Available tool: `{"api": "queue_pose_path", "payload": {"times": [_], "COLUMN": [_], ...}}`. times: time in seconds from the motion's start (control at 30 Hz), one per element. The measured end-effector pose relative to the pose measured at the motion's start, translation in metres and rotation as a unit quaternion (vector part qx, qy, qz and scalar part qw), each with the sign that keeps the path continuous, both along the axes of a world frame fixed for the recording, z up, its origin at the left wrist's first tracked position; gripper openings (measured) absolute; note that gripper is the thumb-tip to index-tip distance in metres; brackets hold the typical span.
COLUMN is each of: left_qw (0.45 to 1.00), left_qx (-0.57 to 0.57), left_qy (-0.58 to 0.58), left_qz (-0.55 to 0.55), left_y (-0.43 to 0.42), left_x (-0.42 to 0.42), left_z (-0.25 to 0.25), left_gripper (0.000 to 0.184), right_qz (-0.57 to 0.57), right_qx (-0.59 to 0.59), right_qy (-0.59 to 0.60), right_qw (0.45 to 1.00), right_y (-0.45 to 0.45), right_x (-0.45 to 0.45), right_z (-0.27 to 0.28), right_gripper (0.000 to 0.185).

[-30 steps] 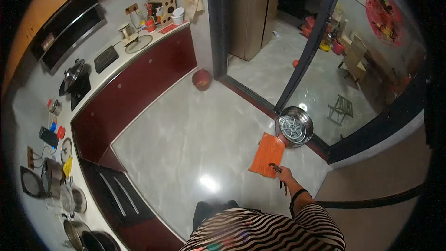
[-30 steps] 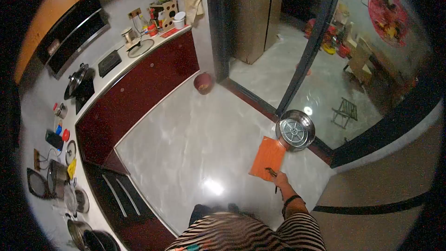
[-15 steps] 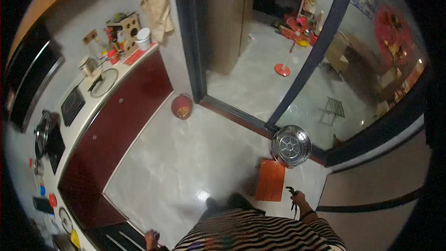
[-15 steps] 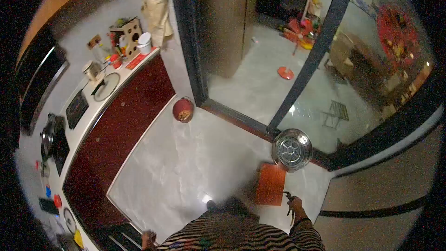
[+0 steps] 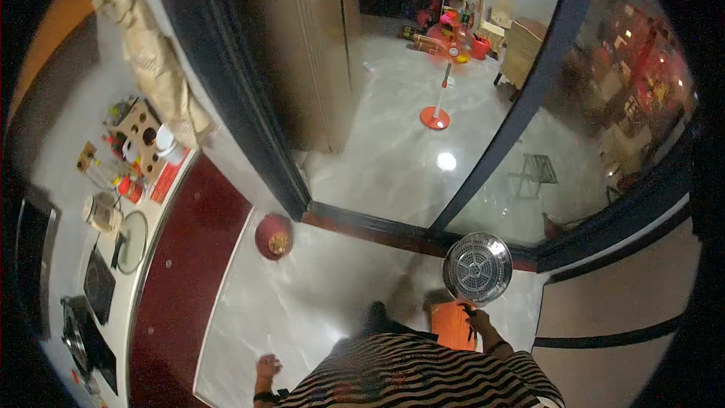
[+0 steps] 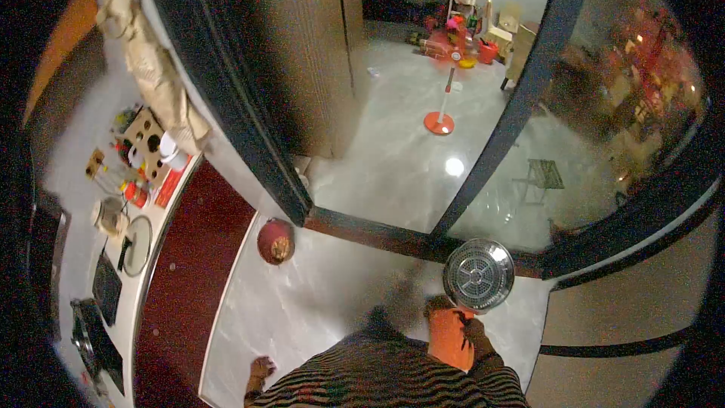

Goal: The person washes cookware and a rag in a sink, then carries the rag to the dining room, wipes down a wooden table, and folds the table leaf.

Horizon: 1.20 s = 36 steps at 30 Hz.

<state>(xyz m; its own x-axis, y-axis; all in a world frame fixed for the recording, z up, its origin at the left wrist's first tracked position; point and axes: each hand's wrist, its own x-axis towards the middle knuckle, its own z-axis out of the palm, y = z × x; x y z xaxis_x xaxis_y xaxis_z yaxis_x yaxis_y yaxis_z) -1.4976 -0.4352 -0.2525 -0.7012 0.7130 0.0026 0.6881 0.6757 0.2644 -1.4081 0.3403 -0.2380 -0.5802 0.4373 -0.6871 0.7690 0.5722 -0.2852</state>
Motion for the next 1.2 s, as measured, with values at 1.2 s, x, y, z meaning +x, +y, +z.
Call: {"api": "queue_pose_path", "payload": {"times": [1.2], "left_qw": [0.788], "left_qx": [-0.059], "left_qy": [-0.591], "left_qz": [0.163], "left_y": [0.435], "left_x": [-0.779], "left_z": [0.034], "left_gripper": [0.034], "right_qz": [-0.183], "right_qx": [0.051], "right_qy": [0.335], "right_qw": [0.923], "right_y": [0.153], "right_x": [-0.568], "right_z": [0.042], "right_gripper": [0.039]}}
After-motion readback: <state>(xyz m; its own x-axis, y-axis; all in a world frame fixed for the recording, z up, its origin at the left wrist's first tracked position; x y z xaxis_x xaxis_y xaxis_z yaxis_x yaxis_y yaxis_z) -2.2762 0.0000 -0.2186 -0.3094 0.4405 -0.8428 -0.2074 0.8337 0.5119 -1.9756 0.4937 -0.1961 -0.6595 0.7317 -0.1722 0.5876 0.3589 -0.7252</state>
